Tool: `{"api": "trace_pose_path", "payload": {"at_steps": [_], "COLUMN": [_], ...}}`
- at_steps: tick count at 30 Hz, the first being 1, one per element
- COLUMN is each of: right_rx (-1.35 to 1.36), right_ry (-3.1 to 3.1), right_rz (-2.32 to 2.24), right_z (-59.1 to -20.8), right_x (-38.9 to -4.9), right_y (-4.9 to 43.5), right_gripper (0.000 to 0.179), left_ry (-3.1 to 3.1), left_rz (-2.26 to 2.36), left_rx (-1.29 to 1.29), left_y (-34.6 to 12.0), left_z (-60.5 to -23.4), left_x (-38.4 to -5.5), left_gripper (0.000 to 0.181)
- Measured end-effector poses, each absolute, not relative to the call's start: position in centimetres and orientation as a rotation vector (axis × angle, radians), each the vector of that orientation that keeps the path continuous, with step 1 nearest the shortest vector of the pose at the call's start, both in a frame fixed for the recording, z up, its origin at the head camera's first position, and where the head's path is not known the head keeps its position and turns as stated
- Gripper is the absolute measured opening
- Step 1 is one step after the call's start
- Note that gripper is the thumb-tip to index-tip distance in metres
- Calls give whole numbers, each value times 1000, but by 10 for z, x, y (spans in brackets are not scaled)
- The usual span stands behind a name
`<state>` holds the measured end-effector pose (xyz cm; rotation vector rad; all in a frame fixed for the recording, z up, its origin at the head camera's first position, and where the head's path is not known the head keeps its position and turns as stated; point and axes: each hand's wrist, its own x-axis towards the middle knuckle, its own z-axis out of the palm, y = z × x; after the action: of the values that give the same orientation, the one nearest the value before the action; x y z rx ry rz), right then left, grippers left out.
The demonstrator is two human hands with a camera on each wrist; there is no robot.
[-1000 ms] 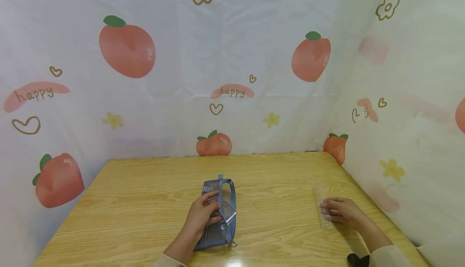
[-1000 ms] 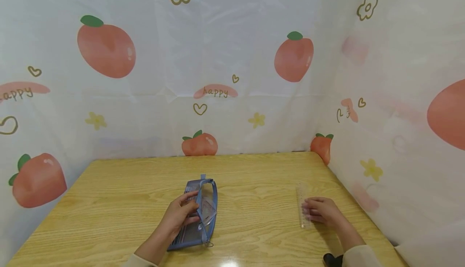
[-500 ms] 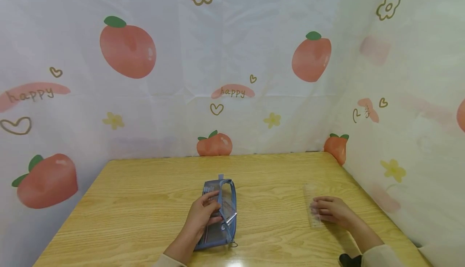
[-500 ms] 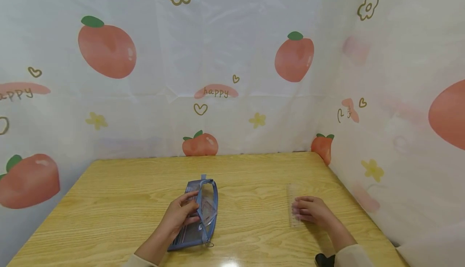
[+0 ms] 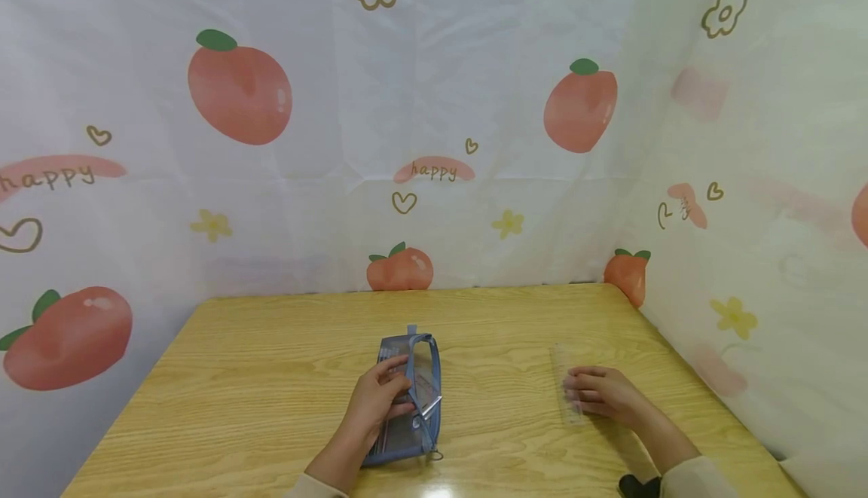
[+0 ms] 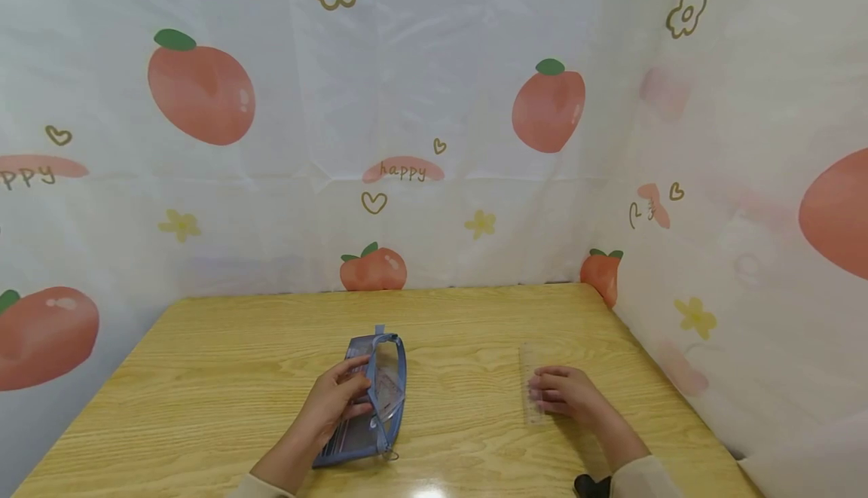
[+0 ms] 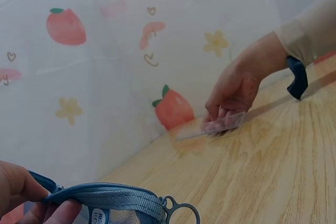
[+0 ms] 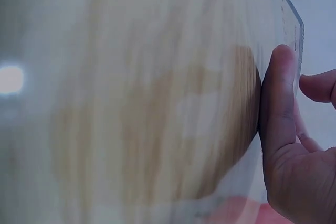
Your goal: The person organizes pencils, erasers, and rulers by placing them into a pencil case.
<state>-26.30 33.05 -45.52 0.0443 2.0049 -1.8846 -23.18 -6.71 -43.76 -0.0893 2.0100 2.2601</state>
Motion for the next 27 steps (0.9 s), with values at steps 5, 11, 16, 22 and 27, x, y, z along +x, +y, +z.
{"api": "trace_pose_path", "payload": {"at_steps": [5, 11, 16, 22, 27], "right_rx": [17, 3, -27, -44, -95], "right_ry": [1954, 1949, 1909, 1857, 1829], "right_rz": [-1913, -1896, -1922, -1941, -1933], "right_z": [-455, -457, -459, -458, -458], "right_x": [-264, -264, -264, -263, -262], "right_y": [321, 307, 297, 282, 268], "right_gripper": [50, 52, 47, 44, 45], "left_ry": [2008, 1985, 1984, 1982, 1971], "left_rz": [2258, 2268, 2272, 2276, 2281], "left_rx": [-85, -77, -78, -82, -81], "left_y": [-68, -68, -67, -67, -67], "left_z": [-437, -437, -438, -437, -437], "left_x": [-232, -232, -232, -231, -231], "left_gripper": [49, 49, 49, 49, 49]}}
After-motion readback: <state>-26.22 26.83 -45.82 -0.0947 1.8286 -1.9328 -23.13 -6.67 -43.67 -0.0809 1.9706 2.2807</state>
